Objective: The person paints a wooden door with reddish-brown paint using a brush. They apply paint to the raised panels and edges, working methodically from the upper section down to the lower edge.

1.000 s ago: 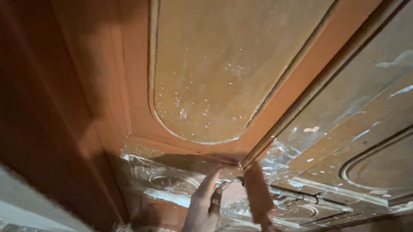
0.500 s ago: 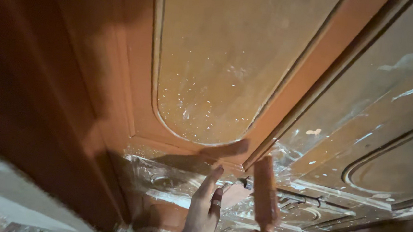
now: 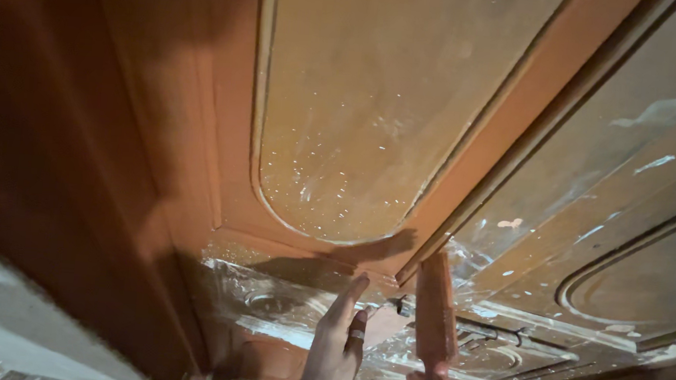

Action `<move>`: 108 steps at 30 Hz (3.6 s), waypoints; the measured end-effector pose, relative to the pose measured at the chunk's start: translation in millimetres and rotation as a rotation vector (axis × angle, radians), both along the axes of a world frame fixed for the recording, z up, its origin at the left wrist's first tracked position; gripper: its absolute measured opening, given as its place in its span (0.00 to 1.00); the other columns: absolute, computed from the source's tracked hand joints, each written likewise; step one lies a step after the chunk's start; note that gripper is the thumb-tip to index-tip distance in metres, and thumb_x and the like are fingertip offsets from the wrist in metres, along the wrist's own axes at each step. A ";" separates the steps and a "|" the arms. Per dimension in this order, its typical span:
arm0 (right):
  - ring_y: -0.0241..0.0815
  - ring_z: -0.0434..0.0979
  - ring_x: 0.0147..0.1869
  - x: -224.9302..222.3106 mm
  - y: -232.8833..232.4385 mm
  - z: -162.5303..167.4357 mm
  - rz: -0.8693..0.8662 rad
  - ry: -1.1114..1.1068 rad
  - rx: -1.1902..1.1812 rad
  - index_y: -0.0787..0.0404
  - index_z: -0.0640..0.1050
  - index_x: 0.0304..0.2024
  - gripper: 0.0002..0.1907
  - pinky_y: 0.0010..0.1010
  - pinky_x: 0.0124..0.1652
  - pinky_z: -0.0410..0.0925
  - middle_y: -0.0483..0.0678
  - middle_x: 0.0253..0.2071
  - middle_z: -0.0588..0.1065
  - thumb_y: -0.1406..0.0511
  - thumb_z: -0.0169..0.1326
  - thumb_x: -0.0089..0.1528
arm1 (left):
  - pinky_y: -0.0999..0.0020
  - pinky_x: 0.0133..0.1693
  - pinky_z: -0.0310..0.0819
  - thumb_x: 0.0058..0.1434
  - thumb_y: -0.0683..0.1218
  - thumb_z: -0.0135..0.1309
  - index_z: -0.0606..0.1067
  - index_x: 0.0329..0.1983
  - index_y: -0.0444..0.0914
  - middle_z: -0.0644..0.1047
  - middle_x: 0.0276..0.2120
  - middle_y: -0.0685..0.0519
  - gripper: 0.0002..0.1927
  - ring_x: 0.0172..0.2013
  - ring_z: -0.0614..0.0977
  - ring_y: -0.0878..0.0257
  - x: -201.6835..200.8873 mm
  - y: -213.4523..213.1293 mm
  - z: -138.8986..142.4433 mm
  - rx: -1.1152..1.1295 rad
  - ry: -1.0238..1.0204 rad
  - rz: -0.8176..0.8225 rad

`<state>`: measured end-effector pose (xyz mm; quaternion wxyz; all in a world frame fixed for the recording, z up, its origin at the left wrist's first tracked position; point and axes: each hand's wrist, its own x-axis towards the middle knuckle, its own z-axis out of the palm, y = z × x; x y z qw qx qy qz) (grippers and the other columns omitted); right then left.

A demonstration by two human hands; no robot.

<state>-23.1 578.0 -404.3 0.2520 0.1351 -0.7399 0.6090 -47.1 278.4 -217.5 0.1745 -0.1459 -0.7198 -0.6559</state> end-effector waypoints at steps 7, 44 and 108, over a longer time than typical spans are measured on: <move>0.34 0.74 0.23 -21.2 -25.9 -24.8 0.252 -0.653 -0.631 0.60 0.74 0.47 0.10 0.22 0.18 0.66 0.53 0.28 0.76 0.62 0.51 0.67 | 0.58 0.63 0.68 0.64 0.32 0.47 0.66 0.68 0.36 0.72 0.65 0.39 0.28 0.66 0.74 0.46 -0.7 -3.6 -6.4 0.015 -0.018 -0.008; 0.39 0.82 0.28 36.7 -84.5 103.7 -0.555 -0.106 0.321 0.63 0.81 0.46 0.10 0.28 0.29 0.76 0.49 0.33 0.84 0.68 0.57 0.63 | 0.58 0.66 0.66 0.53 0.26 0.45 0.64 0.70 0.36 0.68 0.69 0.40 0.38 0.69 0.70 0.46 -0.8 -5.1 -8.0 0.019 0.018 -0.029; 0.50 0.80 0.47 0.5 -18.1 -10.2 -0.115 0.129 0.097 0.71 0.79 0.42 0.09 0.36 0.51 0.72 0.62 0.45 0.79 0.70 0.59 0.62 | 0.57 0.63 0.67 0.64 0.33 0.48 0.66 0.68 0.35 0.72 0.65 0.38 0.28 0.65 0.73 0.44 2.8 -0.2 -8.4 -0.035 0.056 0.039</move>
